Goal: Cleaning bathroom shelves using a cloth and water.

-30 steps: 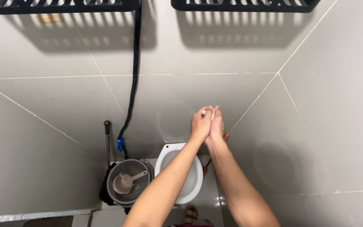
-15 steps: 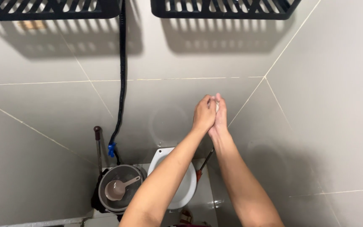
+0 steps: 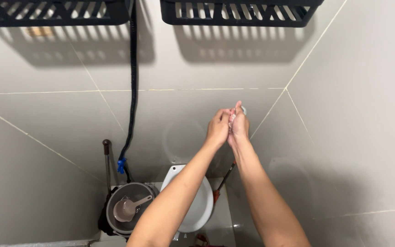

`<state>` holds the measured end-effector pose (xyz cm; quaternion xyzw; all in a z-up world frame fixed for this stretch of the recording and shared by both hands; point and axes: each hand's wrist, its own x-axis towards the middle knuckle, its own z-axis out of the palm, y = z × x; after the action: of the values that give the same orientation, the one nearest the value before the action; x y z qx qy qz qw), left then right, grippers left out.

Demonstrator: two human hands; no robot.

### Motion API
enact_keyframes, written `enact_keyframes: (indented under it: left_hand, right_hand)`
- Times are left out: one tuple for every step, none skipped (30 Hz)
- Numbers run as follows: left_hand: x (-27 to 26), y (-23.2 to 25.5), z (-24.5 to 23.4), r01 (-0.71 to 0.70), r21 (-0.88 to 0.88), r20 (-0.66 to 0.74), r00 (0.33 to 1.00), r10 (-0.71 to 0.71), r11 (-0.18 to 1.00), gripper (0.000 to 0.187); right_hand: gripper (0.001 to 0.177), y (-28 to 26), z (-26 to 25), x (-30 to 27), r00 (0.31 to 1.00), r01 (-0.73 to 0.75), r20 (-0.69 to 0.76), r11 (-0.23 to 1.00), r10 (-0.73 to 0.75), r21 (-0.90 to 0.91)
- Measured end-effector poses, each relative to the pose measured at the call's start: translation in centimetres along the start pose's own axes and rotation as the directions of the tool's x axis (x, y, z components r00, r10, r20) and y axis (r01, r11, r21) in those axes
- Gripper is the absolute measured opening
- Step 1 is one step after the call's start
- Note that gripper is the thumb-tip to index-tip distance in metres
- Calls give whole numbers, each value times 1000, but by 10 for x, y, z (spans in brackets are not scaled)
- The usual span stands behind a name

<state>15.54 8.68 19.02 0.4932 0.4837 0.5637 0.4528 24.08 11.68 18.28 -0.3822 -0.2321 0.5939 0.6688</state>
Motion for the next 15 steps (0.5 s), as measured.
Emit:
enact_keyframes:
  left_hand:
    - [-1, 1, 1, -4, 4, -5, 1000, 4, 1000, 36]
    - [0, 1, 2, 0, 36, -5, 1000, 0, 999, 37]
    - [1, 2, 4, 4, 67, -5, 1000, -4, 998, 37]
    - [0, 7, 4, 2, 69, -8, 1000, -2, 998, 37]
    - [-1, 12, 4, 29, 102, -21, 999, -27, 994, 39]
    - [-3, 16, 5, 57, 133, -35, 998, -53, 989, 40]
    - [-3, 17, 5, 56, 132, -38, 998, -51, 990, 40]
    - [-2, 17, 5, 41, 107, -41, 998, -36, 993, 41]
    - [-2, 17, 6, 25, 82, -45, 999, -21, 996, 42]
    - [3, 14, 6, 22, 82, -47, 999, -18, 996, 42]
    - [8, 10, 7, 59, 100, -59, 997, -53, 993, 44]
    - [12, 6, 8, 96, 117, -72, 994, -88, 988, 47]
    - [13, 11, 7, 95, 116, -71, 994, -87, 989, 47]
    - [13, 16, 5, 111, 127, -54, 993, -105, 986, 51]
    - [14, 20, 4, 127, 138, -37, 992, -123, 982, 55]
  right_hand:
    - [39, 3, 0, 5, 1000, -1, 6, 1000, 1, 3]
    - [37, 5, 0, 11, 998, 66, 17, 998, -66, -5]
    - [34, 8, 0, 18, 991, 132, 29, 991, -132, -11]
    - [34, 5, 4, 15, 991, 132, 32, 991, -131, -9]
    - [38, 3, 7, 12, 990, 138, 47, 989, -136, -57]
    - [43, -1, 10, 8, 988, 146, 61, 984, -140, -106]
    - [43, -4, 12, 6, 988, 146, 64, 984, -140, -106]
    - [52, -7, 15, 4, 985, 128, 121, 991, -123, -36]
    - [61, -11, 18, 2, 978, 106, 179, 994, -110, 33]
    - [61, -9, 17, 6, 977, 107, 182, 994, -112, 34]
    - [58, -8, 16, 10, 984, 92, 153, 996, -90, -9]
    - [54, -6, 14, 14, 990, 76, 122, 996, -69, -53]
    - [54, -15, 24, 3, 990, 78, 123, 996, -71, -53]
    - [42, -23, 33, -7, 998, 25, 61, 997, -21, -73]
    - [33, -31, 42, -18, 1000, -27, -2, 996, 27, -89]
